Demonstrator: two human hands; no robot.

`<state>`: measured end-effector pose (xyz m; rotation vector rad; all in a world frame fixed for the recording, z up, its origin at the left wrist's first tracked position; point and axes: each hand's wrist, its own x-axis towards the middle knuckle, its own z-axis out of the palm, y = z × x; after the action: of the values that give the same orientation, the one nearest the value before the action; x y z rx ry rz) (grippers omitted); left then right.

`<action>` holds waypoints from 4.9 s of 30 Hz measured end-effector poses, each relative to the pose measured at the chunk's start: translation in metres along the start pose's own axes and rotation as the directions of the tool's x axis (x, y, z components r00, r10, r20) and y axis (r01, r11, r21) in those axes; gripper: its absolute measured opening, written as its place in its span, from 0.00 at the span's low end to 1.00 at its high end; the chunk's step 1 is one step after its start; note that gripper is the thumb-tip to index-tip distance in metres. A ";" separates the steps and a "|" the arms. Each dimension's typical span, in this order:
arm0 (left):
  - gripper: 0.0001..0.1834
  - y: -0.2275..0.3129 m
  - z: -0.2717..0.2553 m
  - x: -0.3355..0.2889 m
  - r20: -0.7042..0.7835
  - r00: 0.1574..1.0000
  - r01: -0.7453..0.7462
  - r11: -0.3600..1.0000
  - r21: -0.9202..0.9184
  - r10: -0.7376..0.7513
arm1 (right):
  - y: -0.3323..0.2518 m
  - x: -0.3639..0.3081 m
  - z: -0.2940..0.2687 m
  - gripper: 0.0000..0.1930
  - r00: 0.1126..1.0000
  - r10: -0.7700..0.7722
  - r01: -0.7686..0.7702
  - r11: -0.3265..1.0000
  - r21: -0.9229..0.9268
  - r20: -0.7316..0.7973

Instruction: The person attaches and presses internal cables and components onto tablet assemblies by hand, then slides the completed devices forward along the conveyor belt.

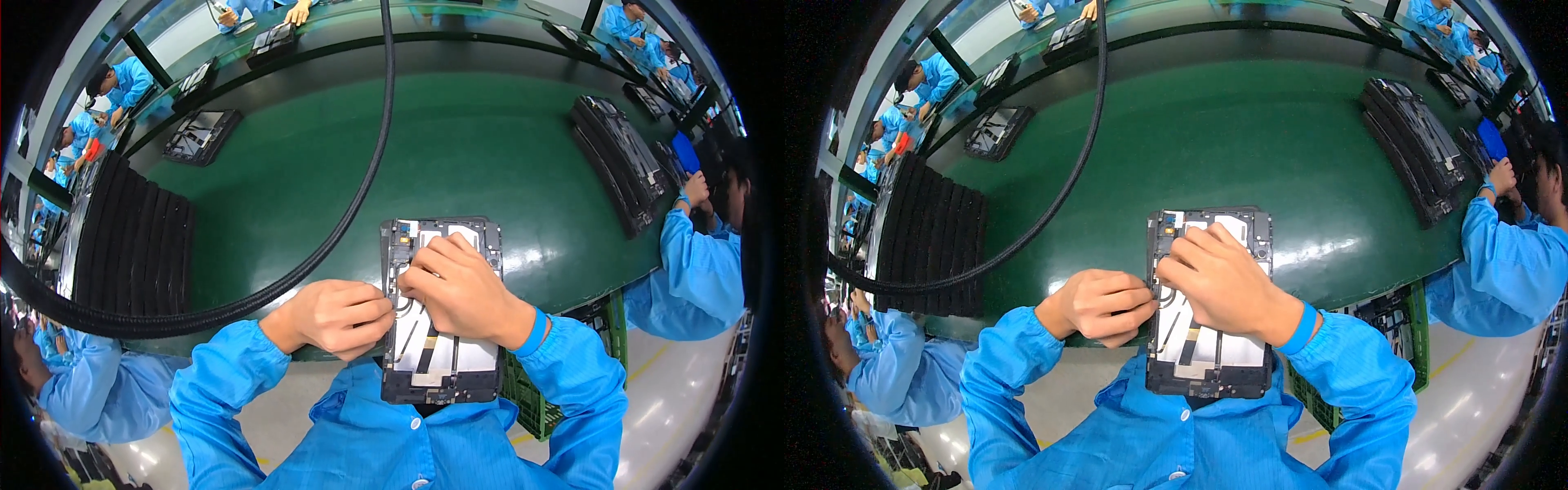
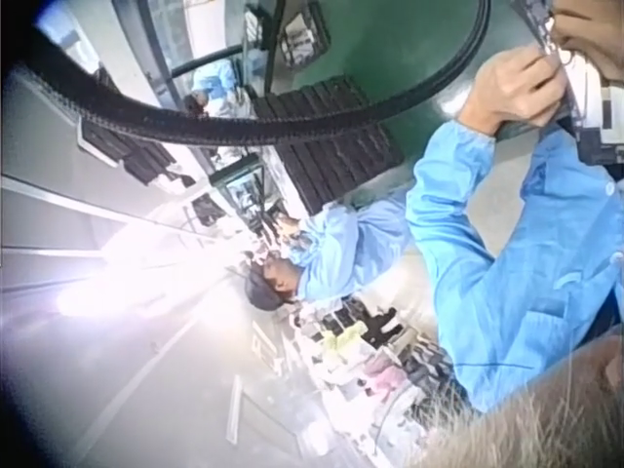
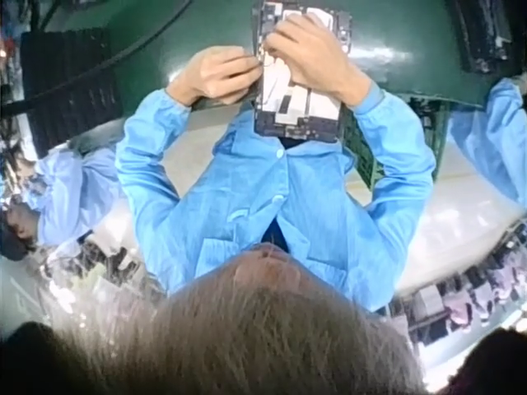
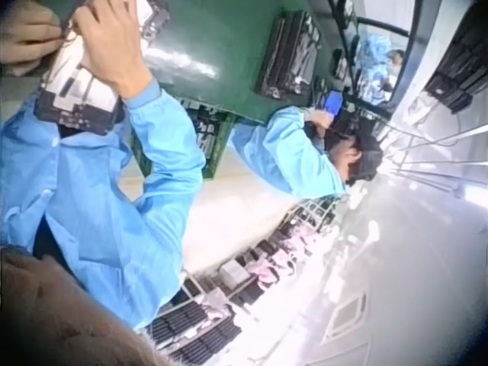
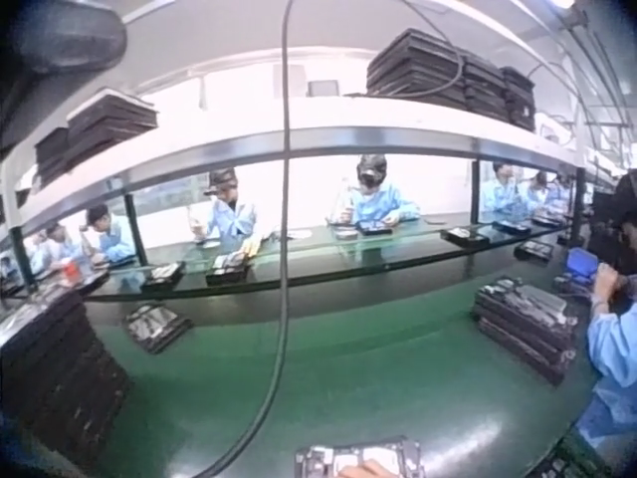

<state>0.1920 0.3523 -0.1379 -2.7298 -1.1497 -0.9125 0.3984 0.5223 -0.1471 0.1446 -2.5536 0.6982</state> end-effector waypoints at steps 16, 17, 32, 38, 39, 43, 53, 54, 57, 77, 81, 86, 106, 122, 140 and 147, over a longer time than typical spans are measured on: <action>0.20 -0.010 -0.001 -0.004 0.019 1.000 0.005 1.000 -0.028 -0.004 | 0.017 0.015 0.002 0.05 0.985 0.172 -0.158 0.939 0.306 -0.020; 0.20 -0.009 0.000 -0.005 0.011 1.000 0.023 1.000 -0.006 -0.023 | 0.018 0.015 0.002 0.05 0.983 0.182 -0.167 0.927 0.336 -0.013; 0.21 -0.017 0.007 0.000 -0.013 0.998 0.057 0.997 -0.056 -0.058 | 0.020 0.013 0.001 0.05 0.943 0.328 -0.315 0.836 0.450 0.051; 0.20 -0.020 0.007 0.001 -0.018 0.998 0.054 0.994 -0.094 -0.055 | 0.024 0.010 0.003 0.05 0.952 0.304 -0.286 0.851 0.440 0.032; 0.20 -0.021 0.007 0.000 -0.013 0.999 0.050 0.995 -0.090 -0.051 | 0.024 0.011 0.003 0.05 0.952 0.306 -0.287 0.851 0.439 0.029; 0.20 -0.026 0.007 -0.001 -0.006 0.999 0.035 0.998 -0.045 -0.035 | 0.023 0.013 0.000 0.05 0.942 0.333 -0.313 0.830 0.462 0.040; 0.23 -0.055 0.008 0.006 0.010 0.998 0.057 0.998 -0.008 -0.057 | 0.024 0.023 -0.009 0.16 0.858 0.498 -0.473 0.672 0.570 0.125; 0.23 -0.059 0.007 0.007 0.022 0.997 0.069 0.998 -0.005 -0.069 | 0.025 0.024 -0.009 0.16 0.858 0.498 -0.474 0.673 0.568 0.125; 0.23 -0.057 0.007 0.009 0.023 0.995 0.096 0.995 -0.033 -0.095 | 0.025 0.025 -0.010 0.17 0.847 0.516 -0.491 0.667 0.560 0.128; 0.25 -0.052 0.018 0.003 -0.090 0.957 0.253 0.947 -0.197 -0.275 | 0.032 0.030 -0.014 0.20 0.840 0.513 -0.526 0.693 0.493 0.175; 0.26 -0.053 0.018 0.004 -0.099 0.955 0.250 0.938 -0.239 -0.280 | 0.033 0.030 -0.015 0.20 0.833 0.521 -0.540 0.697 0.472 0.184; 0.26 -0.055 0.018 0.001 -0.085 0.959 0.244 0.941 -0.234 -0.270 | 0.032 0.028 -0.014 0.19 0.819 0.542 -0.555 0.669 0.495 0.186; 0.26 -0.055 0.018 -0.001 -0.110 0.975 0.180 0.977 -0.111 -0.192 | 0.028 0.023 -0.011 0.17 0.813 0.561 -0.555 0.668 0.496 0.154; 0.23 -0.035 0.022 0.005 -0.064 0.945 0.320 0.947 -0.019 -0.320 | 0.024 -0.003 -0.088 0.23 0.902 0.403 -0.378 0.910 0.170 -0.153; 0.43 -0.074 0.060 0.059 0.117 0.878 0.476 0.875 -0.094 -0.465 | 0.205 -0.151 -0.314 0.82 0.254 0.956 -0.868 0.158 -0.471 -0.148; 0.28 -0.226 0.073 0.044 -0.351 0.739 0.660 0.722 0.207 -0.575 | 0.212 -0.152 -0.289 0.69 0.457 0.809 -0.851 0.276 -0.446 -0.370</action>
<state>0.1023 0.5632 -0.2156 -1.8856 -2.0004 -0.9813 0.6075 0.8471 -0.0986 -1.5462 -2.4753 0.1458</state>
